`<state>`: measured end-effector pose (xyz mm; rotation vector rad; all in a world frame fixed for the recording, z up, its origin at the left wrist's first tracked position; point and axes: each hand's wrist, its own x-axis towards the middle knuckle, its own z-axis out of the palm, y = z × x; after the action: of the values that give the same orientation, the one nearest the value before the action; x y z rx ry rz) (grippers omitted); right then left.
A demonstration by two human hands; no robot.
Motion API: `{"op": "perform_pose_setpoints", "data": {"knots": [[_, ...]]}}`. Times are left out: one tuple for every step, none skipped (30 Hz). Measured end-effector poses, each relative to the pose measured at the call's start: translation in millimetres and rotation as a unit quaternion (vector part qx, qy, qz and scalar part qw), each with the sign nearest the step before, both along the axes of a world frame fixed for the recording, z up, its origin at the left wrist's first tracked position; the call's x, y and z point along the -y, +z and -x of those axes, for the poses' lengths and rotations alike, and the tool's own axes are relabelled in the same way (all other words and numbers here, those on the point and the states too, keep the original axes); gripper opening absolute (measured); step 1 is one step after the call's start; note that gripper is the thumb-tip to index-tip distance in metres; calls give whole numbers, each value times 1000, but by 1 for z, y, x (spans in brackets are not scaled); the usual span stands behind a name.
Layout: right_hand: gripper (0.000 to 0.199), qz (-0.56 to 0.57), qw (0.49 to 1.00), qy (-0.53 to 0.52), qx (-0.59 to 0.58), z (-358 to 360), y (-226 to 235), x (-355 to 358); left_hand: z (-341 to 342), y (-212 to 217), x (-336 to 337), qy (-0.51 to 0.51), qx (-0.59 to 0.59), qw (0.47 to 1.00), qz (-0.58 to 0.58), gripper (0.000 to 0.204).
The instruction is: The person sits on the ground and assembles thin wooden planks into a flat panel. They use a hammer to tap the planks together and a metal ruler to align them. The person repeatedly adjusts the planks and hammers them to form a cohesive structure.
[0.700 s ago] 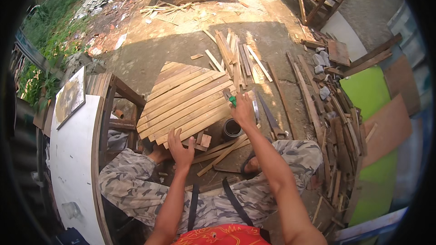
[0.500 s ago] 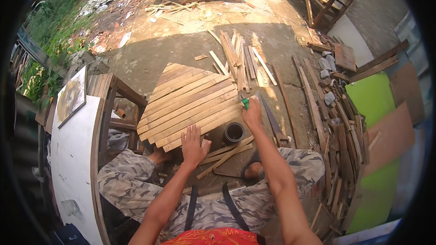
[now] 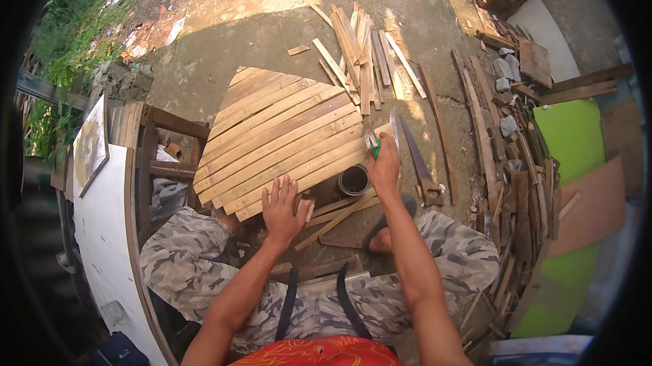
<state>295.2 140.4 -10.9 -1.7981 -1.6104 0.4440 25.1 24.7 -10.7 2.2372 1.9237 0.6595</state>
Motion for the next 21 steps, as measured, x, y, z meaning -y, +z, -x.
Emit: {"op": "perform_pose_setpoints", "data": {"knots": [[50,-4,1000,-4,11,1,0,0,0,0,-1,-1,1,1000,2,59],[53,-9,1000,-7,22,4,-1,1,0,0,0,-2,3,1000,3,59],[55,-9,999,-20,27,7,-2,2,1,0,-1,-5,5,1000,4,59],[58,-5,999,-18,32,8,-3,3,1,-1,-2,-8,3,1000,2,59],[60,8,999,-23,32,8,-4,9,1,-1,2,-11,1,1000,3,59],[63,-2,999,-17,30,8,-4,9,3,-1,0,-9,-2,1000,10,59],[64,16,999,-23,34,8,-4,6,3,-1,-3,-12,-6,1000,-3,60],[65,29,998,-23,41,7,-5,10,2,1,3,-15,-8,1000,6,60],[67,24,998,-25,45,7,-5,8,1,1,0,-18,-15,1000,-1,61],[67,35,998,-20,48,6,-4,9,2,2,1,-16,-12,1000,0,62],[67,43,998,-23,47,5,-4,7,2,3,1,-21,-14,1000,-1,64],[67,17,998,-19,50,5,-3,5,2,3,0,-21,-19,1000,10,65],[68,46,998,-20,40,5,-2,5,2,4,2,-24,-17,1000,4,67],[69,44,998,-20,32,5,0,2,2,5,0,-27,-20,999,12,69],[69,32,999,-23,23,6,2,3,3,6,1,-23,-22,999,25,71],[67,38,999,-17,33,5,4,1,3,6,1,-26,-18,999,26,72],[64,36,998,-25,38,5,7,0,4,7,1,-31,-17,999,33,73],[62,46,998,-25,44,4,11,-2,5,8,1,-38,-16,999,28,75],[57,36,997,-21,64,2,14,-4,6,8,0,-44,-5,998,41,76],[51,40,996,-8,85,-1,18,-6,7,9,0,-47,-1,997,55,73],[47,39,993,1,114,-4,21,-10,9,9,-3,-49,5,997,53,71]]}}
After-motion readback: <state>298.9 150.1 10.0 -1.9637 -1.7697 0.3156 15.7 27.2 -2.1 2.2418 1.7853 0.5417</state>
